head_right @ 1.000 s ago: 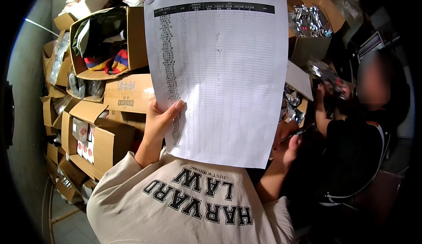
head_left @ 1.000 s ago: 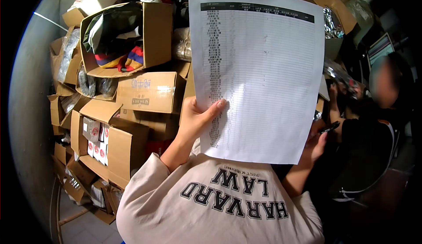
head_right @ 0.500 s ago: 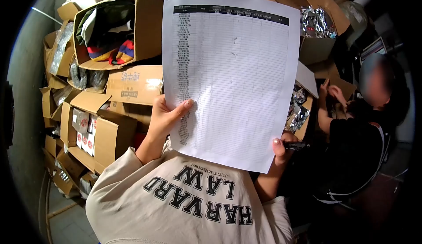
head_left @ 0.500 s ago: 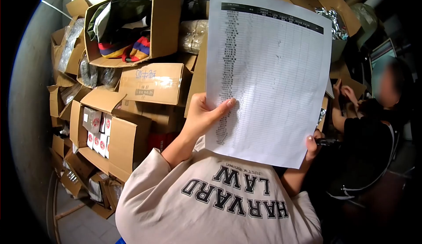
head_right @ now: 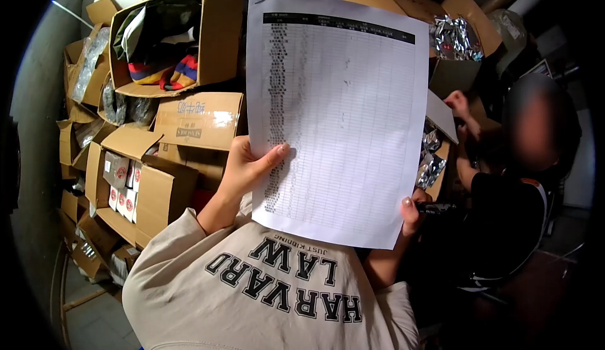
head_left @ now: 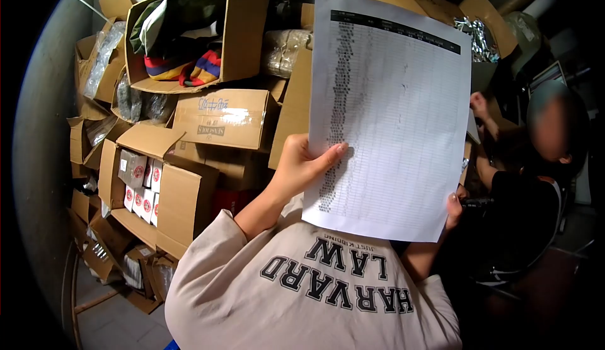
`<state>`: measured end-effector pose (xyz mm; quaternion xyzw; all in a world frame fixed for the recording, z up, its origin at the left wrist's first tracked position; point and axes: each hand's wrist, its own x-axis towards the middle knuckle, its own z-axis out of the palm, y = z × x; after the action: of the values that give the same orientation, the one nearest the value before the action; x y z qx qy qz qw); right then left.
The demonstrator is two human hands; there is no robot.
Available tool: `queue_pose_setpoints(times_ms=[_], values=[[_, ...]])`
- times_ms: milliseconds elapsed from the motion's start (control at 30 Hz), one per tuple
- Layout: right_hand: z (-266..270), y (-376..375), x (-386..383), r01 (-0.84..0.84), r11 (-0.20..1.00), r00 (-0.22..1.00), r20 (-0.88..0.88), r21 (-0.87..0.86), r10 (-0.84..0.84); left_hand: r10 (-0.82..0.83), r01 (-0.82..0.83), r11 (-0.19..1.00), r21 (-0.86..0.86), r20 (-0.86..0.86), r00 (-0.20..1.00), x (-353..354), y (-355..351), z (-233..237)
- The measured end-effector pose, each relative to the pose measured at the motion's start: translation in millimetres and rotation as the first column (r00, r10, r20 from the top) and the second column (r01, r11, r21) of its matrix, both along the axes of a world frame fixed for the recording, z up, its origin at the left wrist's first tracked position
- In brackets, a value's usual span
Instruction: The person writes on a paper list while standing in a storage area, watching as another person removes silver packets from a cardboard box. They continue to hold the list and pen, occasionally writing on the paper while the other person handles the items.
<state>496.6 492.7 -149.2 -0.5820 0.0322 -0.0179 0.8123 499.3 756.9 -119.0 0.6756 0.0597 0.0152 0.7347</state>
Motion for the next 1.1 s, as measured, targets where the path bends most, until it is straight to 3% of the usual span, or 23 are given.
queue_pose_setpoints(times_ms=[33,133,267,367,467,567,667,767,967,1100], values=[[-2.9,-3.9,-0.2,-0.053,0.995,0.998,0.014,-0.081,0.054,0.001,-0.001,1.0,-0.008,-0.001,1.0,-0.7,0.5,0.6],[-3.3,-1.0,1.9,-0.178,0.971,0.969,0.198,0.159,0.145,0.023,-0.023,1.0,-0.001,-0.006,1.0,-1.4,3.5,1.9],[9.0,7.0,1.7,-0.132,0.972,0.963,0.257,0.195,0.08,0.004,-0.004,0.999,0.04,-0.017,1.0,-1.9,11.8,-0.1],[6.6,5.4,1.0,-0.136,0.968,0.958,0.276,0.211,0.075,-0.011,0.012,1.0,0.029,-0.02,1.0,-1.4,12.9,1.1],[4.4,9.5,-1.5,0.006,0.976,0.972,0.227,0.219,-0.057,-0.027,0.027,1.0,0.014,-0.026,0.999,-1.0,12.6,3.3],[14.0,24.0,-5.7,0.058,0.945,0.974,0.188,0.321,-0.124,-0.043,0.043,0.999,0.021,-0.028,0.999,-0.5,12.9,5.0],[18.8,31.4,-8.6,0.123,0.945,0.969,0.167,0.303,-0.18,-0.053,0.054,0.998,0.033,-0.03,0.998,0.0,14.5,4.2],[9.8,17.4,-10.8,-0.004,0.973,0.973,0.223,0.231,-0.049,-0.058,0.059,0.998,0.035,-0.025,0.998,0.3,13.8,5.1],[11.7,24.0,-14.1,0.059,0.948,0.975,0.187,0.312,-0.123,-0.071,0.072,0.996,0.061,-0.025,0.997,-1.5,18.1,8.1],[9.1,15.7,-13.6,0.019,0.967,0.974,0.212,0.253,-0.075,-0.066,0.066,0.997,0.025,-0.013,0.998,-0.9,18.6,9.2]])
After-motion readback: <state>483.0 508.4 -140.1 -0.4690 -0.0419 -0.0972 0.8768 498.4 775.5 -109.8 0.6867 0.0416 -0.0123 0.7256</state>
